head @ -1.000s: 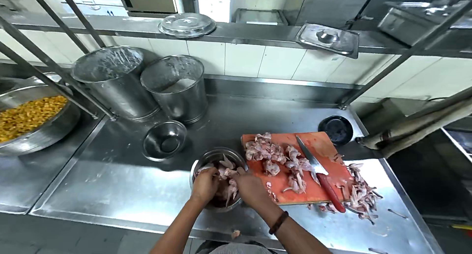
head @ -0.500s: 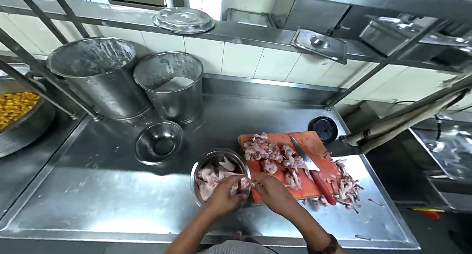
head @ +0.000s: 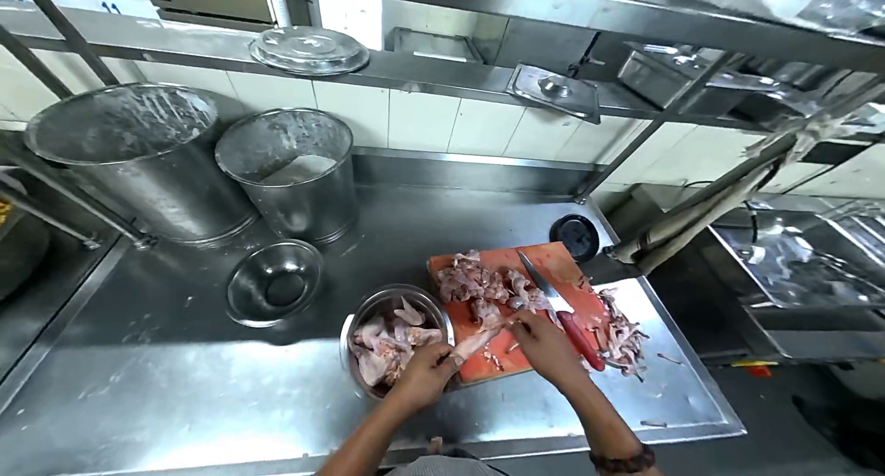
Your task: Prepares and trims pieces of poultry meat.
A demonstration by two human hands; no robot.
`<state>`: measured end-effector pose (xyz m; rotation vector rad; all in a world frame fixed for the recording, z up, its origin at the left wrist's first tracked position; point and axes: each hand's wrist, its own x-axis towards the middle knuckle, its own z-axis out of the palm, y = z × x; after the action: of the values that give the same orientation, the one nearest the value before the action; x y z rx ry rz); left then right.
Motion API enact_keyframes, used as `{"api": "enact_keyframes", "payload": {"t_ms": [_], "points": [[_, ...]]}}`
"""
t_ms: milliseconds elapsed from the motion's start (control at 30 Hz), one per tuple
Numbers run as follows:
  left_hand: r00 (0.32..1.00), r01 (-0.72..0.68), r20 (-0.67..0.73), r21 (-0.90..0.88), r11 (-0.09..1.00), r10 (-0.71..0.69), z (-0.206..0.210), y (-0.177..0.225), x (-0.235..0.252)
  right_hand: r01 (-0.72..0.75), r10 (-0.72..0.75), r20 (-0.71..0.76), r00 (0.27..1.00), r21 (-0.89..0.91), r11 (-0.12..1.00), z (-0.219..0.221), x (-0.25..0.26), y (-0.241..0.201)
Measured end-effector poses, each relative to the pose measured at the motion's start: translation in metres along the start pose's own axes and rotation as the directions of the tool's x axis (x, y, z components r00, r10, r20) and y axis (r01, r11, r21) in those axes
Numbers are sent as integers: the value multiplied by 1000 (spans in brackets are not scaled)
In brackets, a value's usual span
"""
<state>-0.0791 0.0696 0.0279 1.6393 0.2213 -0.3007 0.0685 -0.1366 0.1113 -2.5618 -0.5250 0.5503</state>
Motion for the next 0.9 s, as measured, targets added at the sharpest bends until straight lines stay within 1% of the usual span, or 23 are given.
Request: {"api": "enact_keyframes", "payload": {"t_ms": [67, 133, 167, 200, 267, 333, 367, 400, 433, 467, 500, 533, 567, 600, 633, 667, 700, 733, 767, 800, 833, 900], "points": [[1000, -1, 25, 126, 992, -3, 0, 0, -2, -28, 23, -74, 997, -71, 997, -8, 13, 10], [1000, 14, 21, 242, 970, -20, -6, -3, -7, -76, 69, -137, 988, -47, 996, -14, 29, 22], [1000, 23, -16, 310, 951, -19, -11, -6, -12, -106, 100, -162, 982, -28, 994, -15, 34, 28], [997, 43, -82, 403, 914, -11, -16, -7, -16, -138, 131, -193, 972, -25, 990, -15, 36, 31], [973, 144, -230, 623, 768, 4, -32, -2, -22, -157, 140, -226, 964, -56, 986, -10, 33, 25], [956, 255, -290, 753, 607, -41, -49, -1, -19, -68, 53, -165, 985, -87, 994, 6, 26, 11], [954, 287, -286, 782, 553, -91, -56, -5, -15, -6, -3, -92, 996, -101, 995, 18, 23, 1], [955, 296, -259, 799, 523, -144, -61, -12, -10, 53, -53, -4, 999, -115, 992, 31, 20, -8], [957, 287, -226, 805, 519, -180, -64, -18, -5, 100, -92, 80, 993, -116, 988, 45, 17, -19], [961, 272, -201, 802, 533, -187, -67, -21, -3, 137, -122, 156, 980, -91, 986, 58, 14, -30], [966, 257, -193, 791, 555, -172, -70, -21, -4, 153, -141, 212, 967, -40, 987, 73, 12, -39], [968, 249, -205, 772, 585, -142, -70, -18, -8, 133, -138, 260, 956, 38, 990, 88, 8, -48], [966, 250, -231, 744, 620, -113, -69, -14, -15, 58, -105, 315, 943, 154, 986, 101, 4, -56], [961, 250, -267, 709, 659, -77, -67, -9, -23, -75, -52, 384, 922, 309, 948, 114, -1, -64], [952, 235, -304, 677, 697, -27, -63, -5, -32, -246, 2, 464, 886, 465, 850, 123, -6, -72], [943, 202, -332, 656, 727, 37, -57, -3, -41, -391, 33, 534, 845, 575, 719, 130, -11, -80], [929, 150, -352, 643, 751, 116, -47, -5, -48, -477, 37, 572, 820, 644, 598, 135, -15, -85], [912, 82, -360, 631, 772, 197, -36, -9, -55, -512, 32, 577, 816, 695, 505, 139, -17, -88], [895, 7, -354, 620, 784, 272, -25, -15, -61, -518, 30, 567, 823, 728, 449, 145, -17, -88], [878, -60, -339, 622, 780, 338, -16, -22, -64, -510, 33, 552, 833, 743, 434, 151, -16, -86], [866, -115, -320, 620, 776, 384, -11, -29, -67, -503, 37, 546, 837, 742, 442, 156, -14, -82], [852, -195, -292, 593, 781, 434, -10, -40, -73, -482, 34, 537, 843, 726, 489, 159, -14, -74]]}}
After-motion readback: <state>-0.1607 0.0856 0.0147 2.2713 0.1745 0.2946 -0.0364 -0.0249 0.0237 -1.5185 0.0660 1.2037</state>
